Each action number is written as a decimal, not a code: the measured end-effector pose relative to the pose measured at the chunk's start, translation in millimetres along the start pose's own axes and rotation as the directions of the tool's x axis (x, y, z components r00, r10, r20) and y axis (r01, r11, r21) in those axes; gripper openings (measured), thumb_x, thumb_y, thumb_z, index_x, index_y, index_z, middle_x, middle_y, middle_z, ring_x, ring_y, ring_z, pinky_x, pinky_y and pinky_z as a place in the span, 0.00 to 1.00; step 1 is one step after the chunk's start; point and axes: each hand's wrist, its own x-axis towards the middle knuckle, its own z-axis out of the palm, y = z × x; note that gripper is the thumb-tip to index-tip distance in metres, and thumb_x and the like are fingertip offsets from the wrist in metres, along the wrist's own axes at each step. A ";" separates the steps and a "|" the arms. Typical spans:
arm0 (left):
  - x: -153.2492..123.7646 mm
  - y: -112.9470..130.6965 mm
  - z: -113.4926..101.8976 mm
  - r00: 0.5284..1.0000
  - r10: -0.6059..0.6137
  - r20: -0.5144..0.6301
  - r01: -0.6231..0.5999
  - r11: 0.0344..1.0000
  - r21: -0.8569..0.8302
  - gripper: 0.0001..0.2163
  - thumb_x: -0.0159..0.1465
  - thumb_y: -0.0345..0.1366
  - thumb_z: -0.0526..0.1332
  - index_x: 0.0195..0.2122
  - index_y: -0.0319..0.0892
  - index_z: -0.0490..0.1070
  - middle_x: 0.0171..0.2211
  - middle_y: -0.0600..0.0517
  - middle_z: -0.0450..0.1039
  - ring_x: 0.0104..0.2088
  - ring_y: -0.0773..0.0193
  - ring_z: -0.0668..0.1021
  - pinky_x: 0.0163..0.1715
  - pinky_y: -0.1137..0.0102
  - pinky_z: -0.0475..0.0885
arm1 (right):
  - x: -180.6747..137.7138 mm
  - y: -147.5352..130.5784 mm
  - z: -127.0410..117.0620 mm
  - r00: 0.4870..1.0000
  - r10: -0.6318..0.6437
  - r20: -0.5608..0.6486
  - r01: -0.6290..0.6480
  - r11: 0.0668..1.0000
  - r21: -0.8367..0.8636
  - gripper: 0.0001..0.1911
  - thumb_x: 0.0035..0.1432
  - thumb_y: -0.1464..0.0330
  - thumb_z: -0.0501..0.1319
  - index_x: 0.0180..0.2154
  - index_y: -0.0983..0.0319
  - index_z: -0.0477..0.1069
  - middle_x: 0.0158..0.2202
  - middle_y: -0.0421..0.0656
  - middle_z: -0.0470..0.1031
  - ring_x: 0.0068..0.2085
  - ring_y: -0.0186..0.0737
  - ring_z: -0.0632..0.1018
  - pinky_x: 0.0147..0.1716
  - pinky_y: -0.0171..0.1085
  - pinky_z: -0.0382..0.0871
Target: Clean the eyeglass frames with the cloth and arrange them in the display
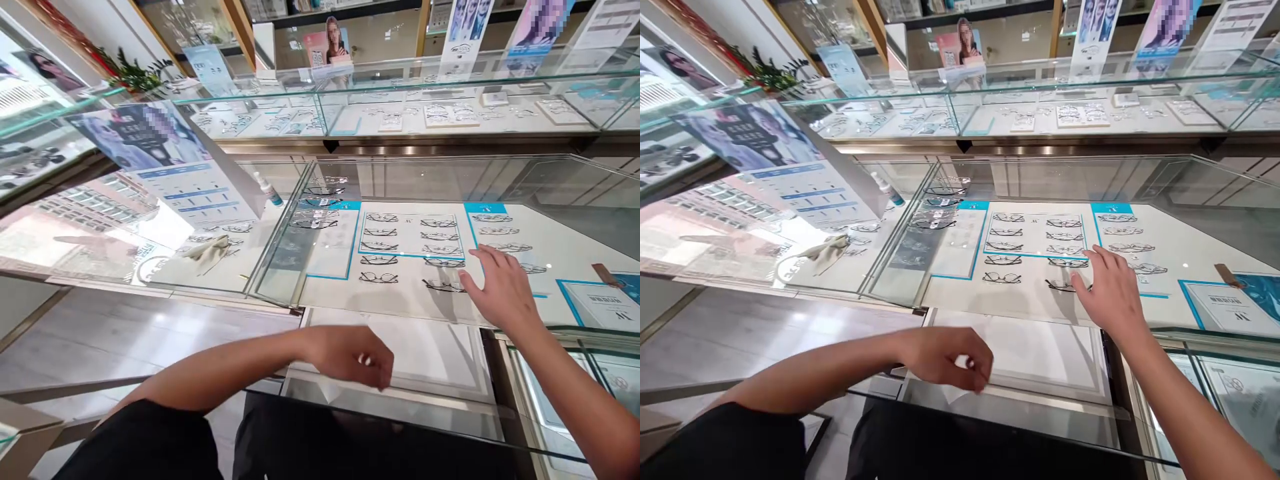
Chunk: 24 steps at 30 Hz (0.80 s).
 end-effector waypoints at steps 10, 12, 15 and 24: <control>-97.3 -31.3 -193.4 0.566 0.129 -0.814 0.742 0.351 0.572 0.08 0.64 0.38 0.67 0.42 0.44 0.83 0.63 0.44 0.80 0.65 0.38 0.72 0.62 0.44 0.66 | 1.2 8.2 5.1 1.000 0.027 0.011 -0.027 0.999 -0.021 0.33 0.75 0.49 0.52 0.66 0.64 0.72 0.71 0.58 0.73 0.68 0.70 0.73 0.65 0.64 0.69; -97.7 -45.7 -207.3 0.579 0.102 -0.809 0.753 0.312 0.579 0.07 0.63 0.37 0.67 0.40 0.44 0.83 0.62 0.45 0.82 0.65 0.40 0.72 0.61 0.45 0.65 | 1.7 9.5 6.0 1.000 0.027 0.010 -0.027 0.999 -0.020 0.33 0.75 0.49 0.52 0.66 0.64 0.72 0.70 0.58 0.73 0.68 0.69 0.73 0.64 0.63 0.69; -93.8 -55.6 -215.3 0.589 0.080 -0.804 0.760 0.281 0.585 0.06 0.63 0.35 0.66 0.37 0.43 0.83 0.57 0.46 0.85 0.63 0.42 0.75 0.60 0.48 0.65 | 1.9 10.7 6.9 1.000 0.025 -0.004 -0.025 1.000 -0.015 0.32 0.74 0.49 0.53 0.66 0.63 0.72 0.70 0.57 0.74 0.68 0.68 0.73 0.65 0.63 0.69; -88.8 -64.2 -212.6 0.570 0.133 -0.811 0.727 0.379 0.573 0.07 0.62 0.35 0.64 0.34 0.43 0.83 0.46 0.45 0.86 0.56 0.42 0.76 0.59 0.48 0.65 | 2.5 10.5 4.7 1.000 0.014 -0.022 -0.014 1.000 0.007 0.31 0.72 0.51 0.54 0.65 0.63 0.73 0.69 0.58 0.75 0.66 0.69 0.73 0.64 0.63 0.68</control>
